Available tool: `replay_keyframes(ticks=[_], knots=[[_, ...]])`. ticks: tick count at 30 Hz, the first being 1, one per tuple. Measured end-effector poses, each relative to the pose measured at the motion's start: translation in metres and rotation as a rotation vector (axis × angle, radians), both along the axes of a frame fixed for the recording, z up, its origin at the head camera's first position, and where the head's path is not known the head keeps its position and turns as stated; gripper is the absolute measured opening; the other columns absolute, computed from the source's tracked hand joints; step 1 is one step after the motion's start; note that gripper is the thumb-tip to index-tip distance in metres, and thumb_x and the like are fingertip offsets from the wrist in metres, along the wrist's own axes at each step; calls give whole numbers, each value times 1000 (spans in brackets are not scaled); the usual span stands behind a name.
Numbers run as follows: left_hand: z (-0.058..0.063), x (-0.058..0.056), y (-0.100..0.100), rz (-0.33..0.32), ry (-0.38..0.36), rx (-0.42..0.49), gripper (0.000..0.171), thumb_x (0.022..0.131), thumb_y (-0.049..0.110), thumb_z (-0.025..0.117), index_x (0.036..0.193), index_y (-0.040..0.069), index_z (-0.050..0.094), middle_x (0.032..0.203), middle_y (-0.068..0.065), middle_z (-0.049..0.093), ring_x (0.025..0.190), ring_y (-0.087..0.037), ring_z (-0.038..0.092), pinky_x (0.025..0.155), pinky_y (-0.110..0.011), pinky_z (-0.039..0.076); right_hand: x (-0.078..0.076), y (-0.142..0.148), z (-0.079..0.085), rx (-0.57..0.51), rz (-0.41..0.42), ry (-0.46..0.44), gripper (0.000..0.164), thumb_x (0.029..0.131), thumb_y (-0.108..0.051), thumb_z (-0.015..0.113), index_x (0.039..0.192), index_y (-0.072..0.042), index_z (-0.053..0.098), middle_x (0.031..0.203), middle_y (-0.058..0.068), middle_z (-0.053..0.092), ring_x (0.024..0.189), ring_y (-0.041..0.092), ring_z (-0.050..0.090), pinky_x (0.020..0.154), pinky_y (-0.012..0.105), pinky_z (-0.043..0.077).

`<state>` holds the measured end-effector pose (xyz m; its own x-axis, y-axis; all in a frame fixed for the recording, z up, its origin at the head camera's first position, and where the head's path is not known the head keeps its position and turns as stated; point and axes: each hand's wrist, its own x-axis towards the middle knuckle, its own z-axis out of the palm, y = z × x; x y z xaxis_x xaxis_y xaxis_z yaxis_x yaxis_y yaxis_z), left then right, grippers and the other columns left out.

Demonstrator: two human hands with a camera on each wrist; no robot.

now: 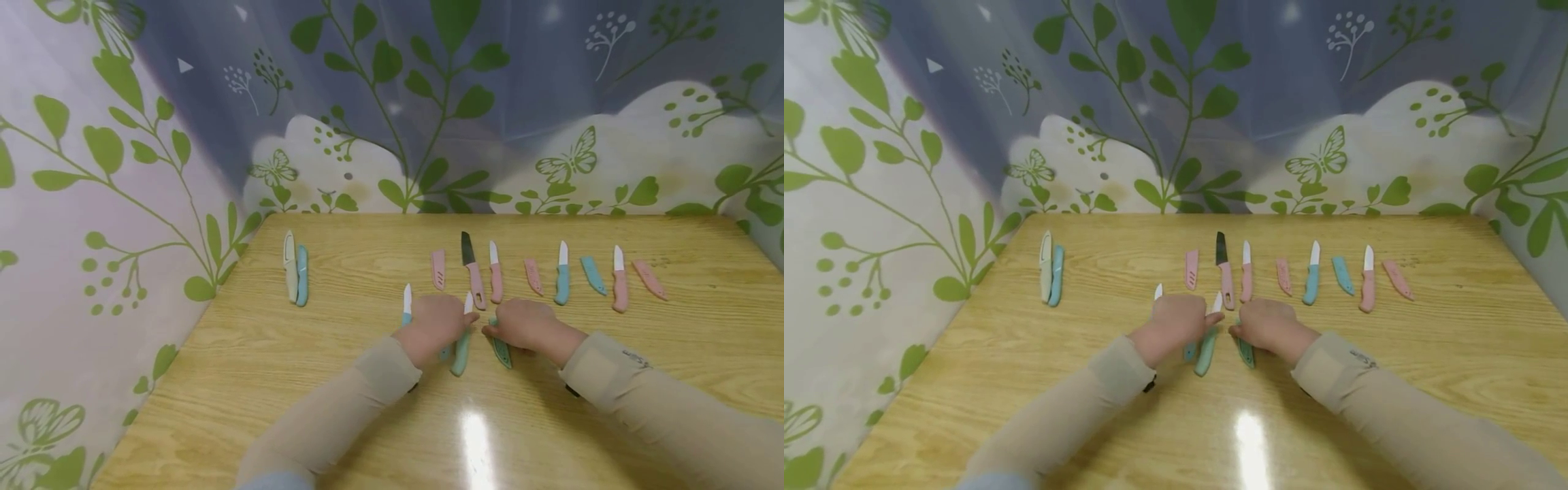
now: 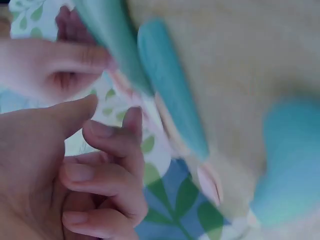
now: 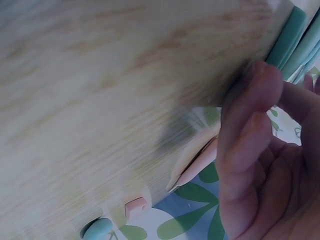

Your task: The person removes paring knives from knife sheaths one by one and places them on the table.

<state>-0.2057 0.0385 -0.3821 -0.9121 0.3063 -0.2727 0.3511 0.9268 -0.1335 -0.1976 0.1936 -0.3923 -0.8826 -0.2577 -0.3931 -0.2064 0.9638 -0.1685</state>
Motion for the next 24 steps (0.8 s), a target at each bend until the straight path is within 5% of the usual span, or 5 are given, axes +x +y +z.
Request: replay_keyframes(ticks=[4,7,13,18,24], knots=[[8,-13,-20,4,153,77,59,100,57,33,102,9,66,64,1,53,54,-11,51,49,-23,43,0,0,0,-7,4,6,48,99,-40,52,61,-12,57,49,-1,52,39,8,46,42,23,36],[11,-25,-40,62,213,143,63,100,58,35,124,3,56,103,-10,63,93,-21,61,76,-30,54,0,0,-1,-16,5,15,48,99,-39,52,60,-12,56,50,0,52,39,8,47,42,23,36],[12,-53,-84,260,204,281,82,97,62,39,153,5,20,158,-17,23,143,-39,25,110,-51,35,1,0,-1,-14,4,19,48,99,-40,52,60,-12,55,51,0,53,39,8,48,41,22,34],[8,-70,-115,346,187,291,87,97,62,37,155,6,5,162,-19,3,148,-41,4,115,-59,18,1,0,0,-11,-5,14,48,99,-40,52,61,-11,56,50,1,54,40,9,49,41,22,35],[-2,-79,-147,396,155,267,86,98,62,34,155,6,0,161,-21,-4,146,-46,-6,115,-62,14,0,0,-2,-11,-10,9,47,99,-41,52,63,-11,57,52,2,57,40,10,51,43,24,38]])
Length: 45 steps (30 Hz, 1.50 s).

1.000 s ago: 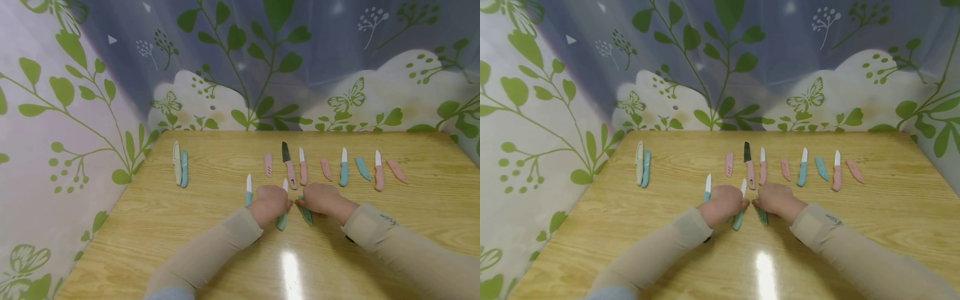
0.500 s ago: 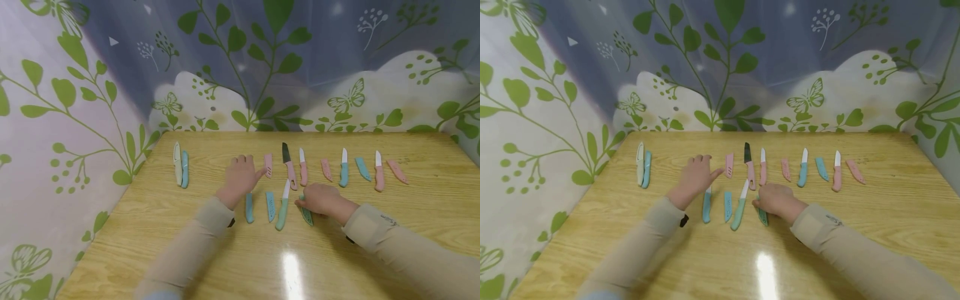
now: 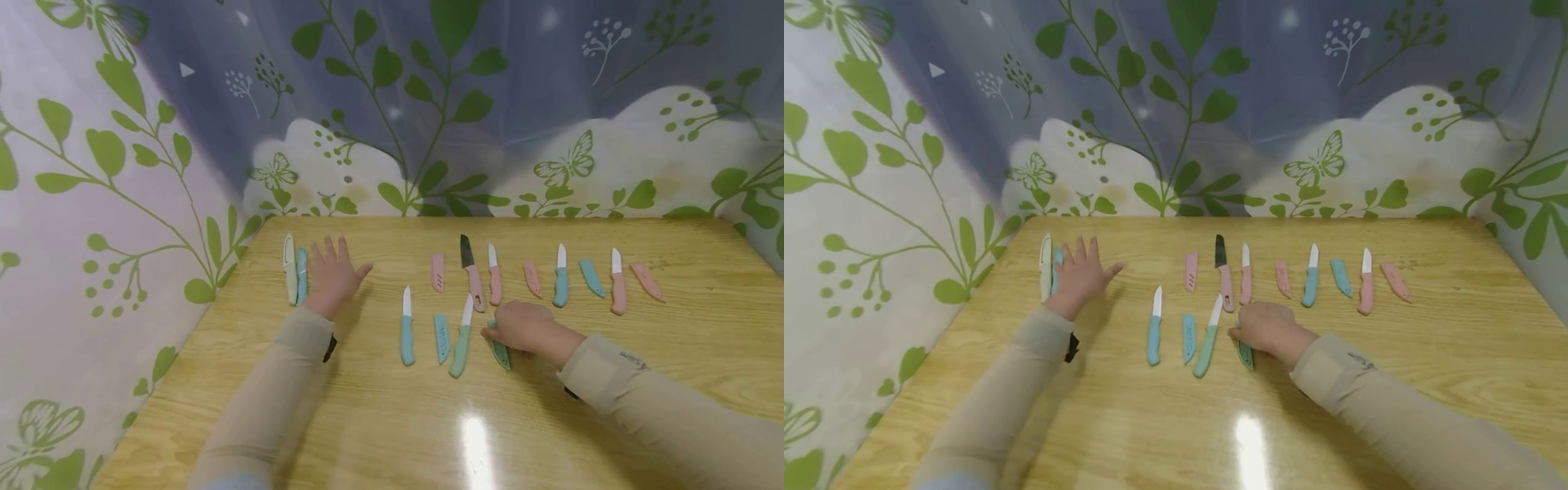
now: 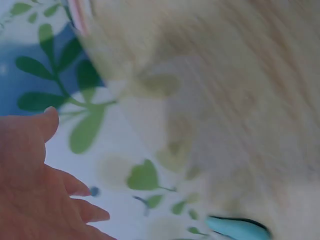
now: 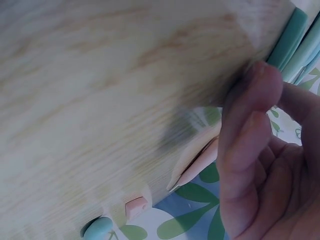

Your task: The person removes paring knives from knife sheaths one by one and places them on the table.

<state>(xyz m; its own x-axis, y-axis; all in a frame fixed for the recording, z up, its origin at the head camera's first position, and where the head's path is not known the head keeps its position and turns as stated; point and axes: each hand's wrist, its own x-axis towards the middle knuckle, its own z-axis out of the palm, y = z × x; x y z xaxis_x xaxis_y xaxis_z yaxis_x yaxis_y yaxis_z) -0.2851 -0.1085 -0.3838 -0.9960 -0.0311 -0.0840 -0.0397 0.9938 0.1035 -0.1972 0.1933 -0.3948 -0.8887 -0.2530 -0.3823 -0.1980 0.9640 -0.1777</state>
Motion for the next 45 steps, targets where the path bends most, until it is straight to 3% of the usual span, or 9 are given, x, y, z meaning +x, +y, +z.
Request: replay_keyframes(ticks=[6,10,17,21,25,28,35,41,45], knots=[[-7,-5,-21,37,-26,137,85,99,56,39,155,5,-1,160,-24,-7,145,-48,-11,113,-67,7,1,0,0,-7,1,-9,47,99,-40,53,63,-11,57,53,3,58,41,10,52,42,23,37],[-9,-8,-34,60,-47,172,88,99,56,40,154,3,-3,159,-25,-8,145,-49,-9,113,-67,5,1,0,0,-11,9,1,47,99,-39,53,63,-11,57,51,3,57,40,10,50,42,23,37],[-9,-10,-46,113,-39,128,88,98,55,42,153,-3,4,158,-28,3,143,-52,-2,112,-68,11,1,2,0,-41,8,10,46,99,-38,54,62,-10,56,50,3,56,39,10,51,43,24,40],[-11,-9,-51,109,-90,124,88,99,54,40,152,-5,0,158,-30,-2,143,-54,-4,112,-68,9,1,2,1,-44,9,14,46,99,-38,54,62,-10,56,50,3,57,40,11,53,45,25,42],[-15,-9,-57,158,-130,141,89,99,53,42,153,-3,-2,157,-31,-5,144,-51,-5,113,-66,6,1,2,1,-40,7,10,45,99,-38,54,63,-10,56,51,3,56,40,11,53,45,25,42],[-18,-9,-60,192,-162,146,89,99,52,41,152,-5,0,157,-30,-6,144,-49,-8,114,-66,3,0,1,0,-40,1,3,46,99,-39,54,63,-10,56,51,3,56,40,11,53,44,24,41],[-19,-10,-63,193,-191,97,76,104,44,34,150,-11,6,158,-29,-6,145,-48,-10,114,-66,2,0,1,-1,-42,-12,0,46,99,-38,55,62,-10,56,49,2,55,40,11,52,43,23,39],[-22,-12,-63,135,-151,17,62,105,30,30,145,-15,20,155,-34,9,145,-49,2,113,-66,10,1,1,0,-43,-13,-4,47,99,-38,54,62,-10,57,50,3,57,40,11,53,42,23,39],[-26,-15,-62,107,-116,-53,51,102,21,27,133,-17,38,139,-37,33,135,-49,25,108,-61,29,1,0,2,-42,-19,-7,46,99,-38,54,63,-10,57,51,3,58,40,11,55,43,24,41]])
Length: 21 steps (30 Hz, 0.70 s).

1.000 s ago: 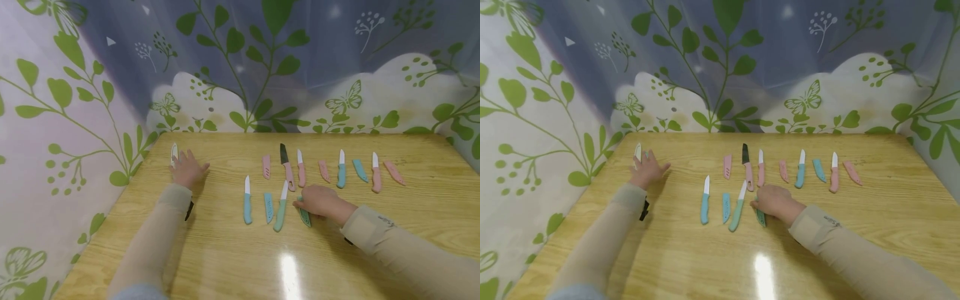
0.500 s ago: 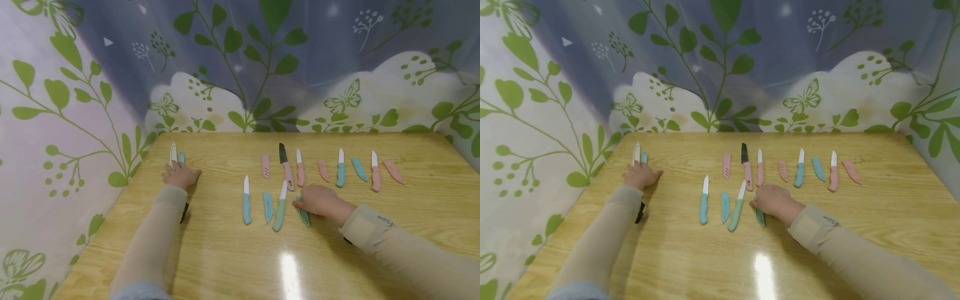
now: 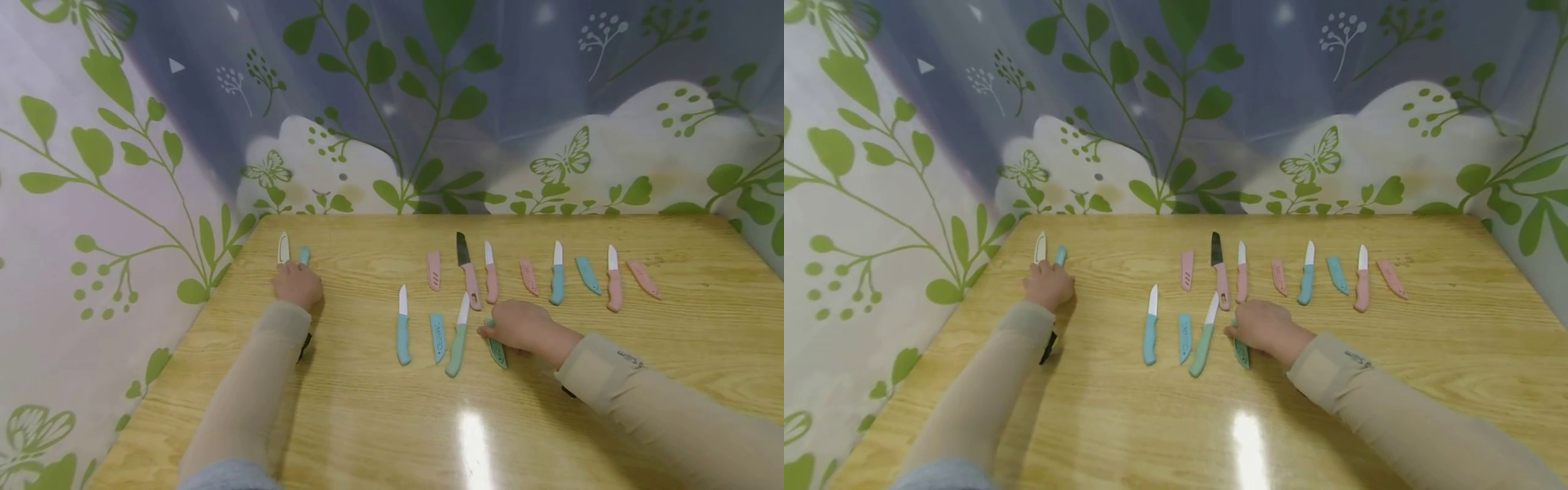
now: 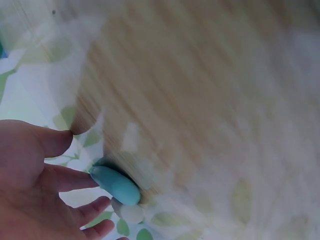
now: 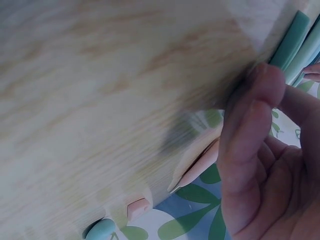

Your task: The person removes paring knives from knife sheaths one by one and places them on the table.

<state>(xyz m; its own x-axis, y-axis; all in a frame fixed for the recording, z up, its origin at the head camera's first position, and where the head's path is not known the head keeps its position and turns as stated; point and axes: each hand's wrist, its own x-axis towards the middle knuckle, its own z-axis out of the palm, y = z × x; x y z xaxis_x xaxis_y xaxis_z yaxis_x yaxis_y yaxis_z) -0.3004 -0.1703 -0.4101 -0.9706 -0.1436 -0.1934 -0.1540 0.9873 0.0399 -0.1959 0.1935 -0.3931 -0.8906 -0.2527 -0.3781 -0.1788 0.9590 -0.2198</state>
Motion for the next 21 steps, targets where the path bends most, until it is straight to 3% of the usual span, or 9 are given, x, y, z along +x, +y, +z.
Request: replay_keyframes(ticks=[3,8,14,21], knots=[[-3,-3,0,-4,10,-28,45,101,17,27,126,-16,45,126,-33,43,122,-44,36,98,-55,38,0,0,0,2,-4,-1,46,99,-38,54,63,-10,57,51,3,58,41,12,55,43,24,41],[-5,-6,-1,-20,24,-42,39,102,12,29,127,-12,47,120,-33,49,115,-44,43,94,-53,42,0,0,0,4,-1,-4,46,99,-39,54,63,-10,57,50,3,58,41,12,55,43,24,41],[0,-6,1,6,73,24,35,101,6,30,121,-16,49,113,-32,55,104,-41,58,88,-49,51,0,1,0,-2,6,-2,47,99,-39,54,62,-9,58,49,3,58,40,12,55,43,23,40],[7,-4,0,-46,35,-40,31,99,3,35,104,-11,63,103,-26,65,93,-32,64,79,-40,55,1,0,0,-7,13,6,47,99,-38,55,62,-10,58,49,3,58,40,11,54,42,23,40]])
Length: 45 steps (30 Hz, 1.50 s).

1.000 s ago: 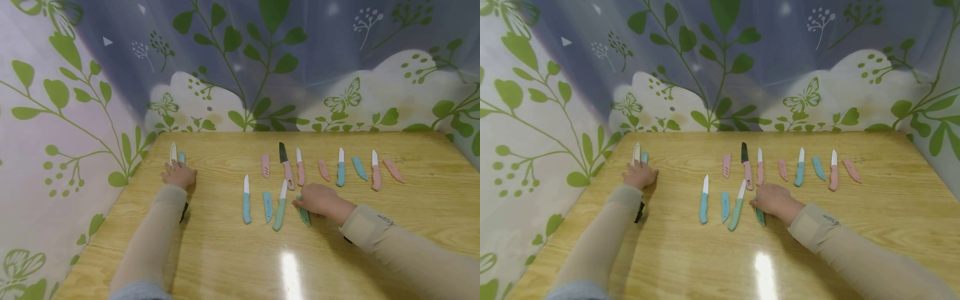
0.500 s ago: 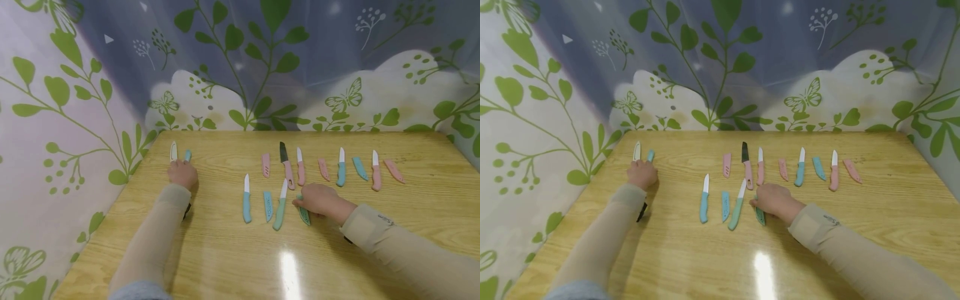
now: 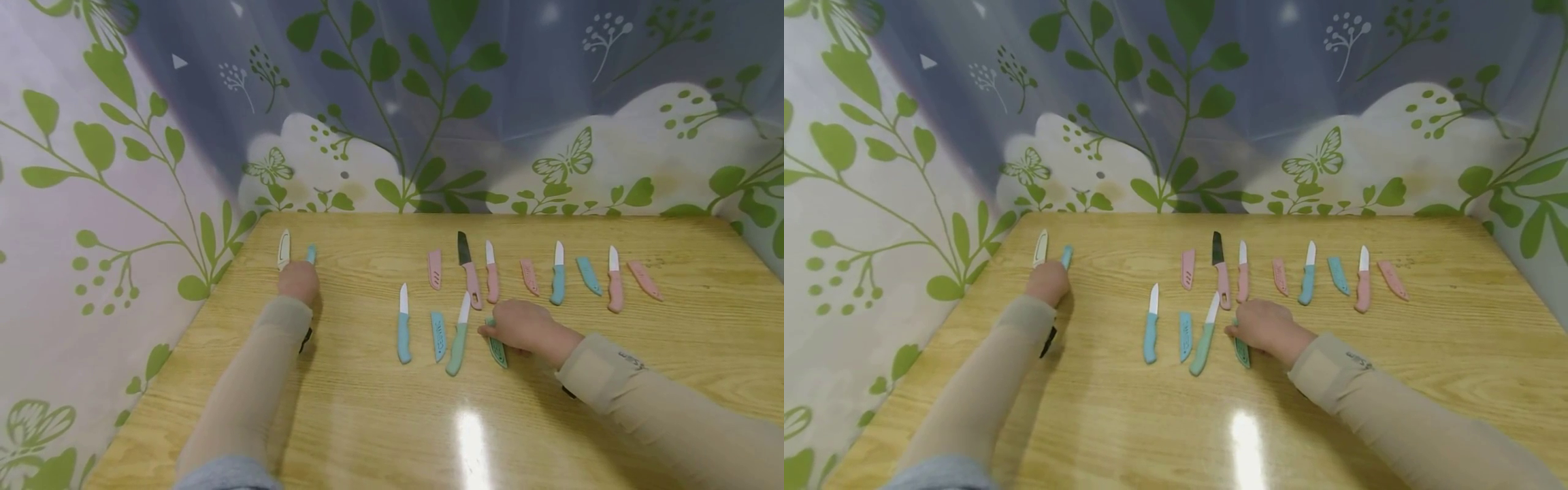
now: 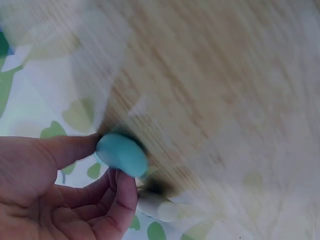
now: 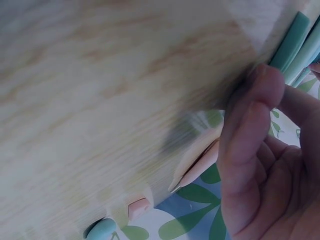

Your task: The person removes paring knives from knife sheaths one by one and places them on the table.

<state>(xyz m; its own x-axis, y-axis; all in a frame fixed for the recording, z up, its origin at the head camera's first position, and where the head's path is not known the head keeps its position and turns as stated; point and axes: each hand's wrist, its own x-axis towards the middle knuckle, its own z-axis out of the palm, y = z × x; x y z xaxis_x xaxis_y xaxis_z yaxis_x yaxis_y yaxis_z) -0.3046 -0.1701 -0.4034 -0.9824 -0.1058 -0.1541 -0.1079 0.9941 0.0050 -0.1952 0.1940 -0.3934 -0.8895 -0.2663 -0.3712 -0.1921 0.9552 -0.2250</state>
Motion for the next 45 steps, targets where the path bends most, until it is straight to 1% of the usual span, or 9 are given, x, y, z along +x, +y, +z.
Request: replay_keyframes(ticks=[10,19,26,32,35,37,39,42,45], knots=[[2,1,-1,69,-50,108,28,95,11,45,101,-9,64,101,-22,66,80,-26,59,77,-41,54,-1,0,-1,4,-14,1,47,98,-40,55,62,-10,58,46,1,53,39,9,49,42,22,36],[12,7,0,45,-35,146,38,102,21,43,105,-11,63,105,-25,65,88,-31,63,78,-42,54,0,-1,-1,-3,-22,-3,49,99,-40,54,61,-9,58,45,-1,50,39,9,48,42,22,37],[17,5,2,-41,-21,171,33,104,15,39,107,-10,59,102,-22,63,79,-26,59,71,-36,52,1,3,2,-34,-47,5,58,100,-45,49,57,-8,58,41,-2,45,38,11,46,50,27,44],[18,5,10,-55,4,244,40,105,17,32,127,-14,44,104,-23,58,71,-22,51,58,-30,46,0,15,19,-90,-68,30,57,102,-47,43,67,-6,63,46,-2,46,40,11,42,53,29,41],[17,7,19,-21,45,376,41,105,21,30,128,-11,41,91,-18,56,63,-20,46,51,-28,40,0,22,28,-119,-71,54,55,102,-48,43,86,-1,69,56,1,50,47,13,40,52,29,37],[17,10,27,-44,72,422,39,106,22,30,126,-9,43,85,-12,53,60,-18,44,50,-27,38,2,26,34,-141,-65,69,58,101,-50,42,104,2,67,72,9,62,58,18,53,56,33,42],[16,13,35,-62,88,450,39,107,26,30,123,-5,47,81,-8,50,59,-17,43,50,-27,37,4,29,38,-169,-59,87,67,100,-54,41,122,6,60,98,20,67,78,30,64,66,40,49],[17,17,47,-124,117,430,41,107,31,33,122,-2,52,78,-6,50,59,-17,44,51,-27,38,6,34,41,-209,-57,121,80,98,-61,39,139,8,44,135,31,50,114,47,55,87,56,48],[20,20,61,-170,139,429,42,107,33,35,122,0,55,81,-7,55,62,-18,48,55,-29,41,5,41,41,-249,-48,164,85,97,-61,41,146,8,31,149,33,32,132,51,35,102,64,35]])
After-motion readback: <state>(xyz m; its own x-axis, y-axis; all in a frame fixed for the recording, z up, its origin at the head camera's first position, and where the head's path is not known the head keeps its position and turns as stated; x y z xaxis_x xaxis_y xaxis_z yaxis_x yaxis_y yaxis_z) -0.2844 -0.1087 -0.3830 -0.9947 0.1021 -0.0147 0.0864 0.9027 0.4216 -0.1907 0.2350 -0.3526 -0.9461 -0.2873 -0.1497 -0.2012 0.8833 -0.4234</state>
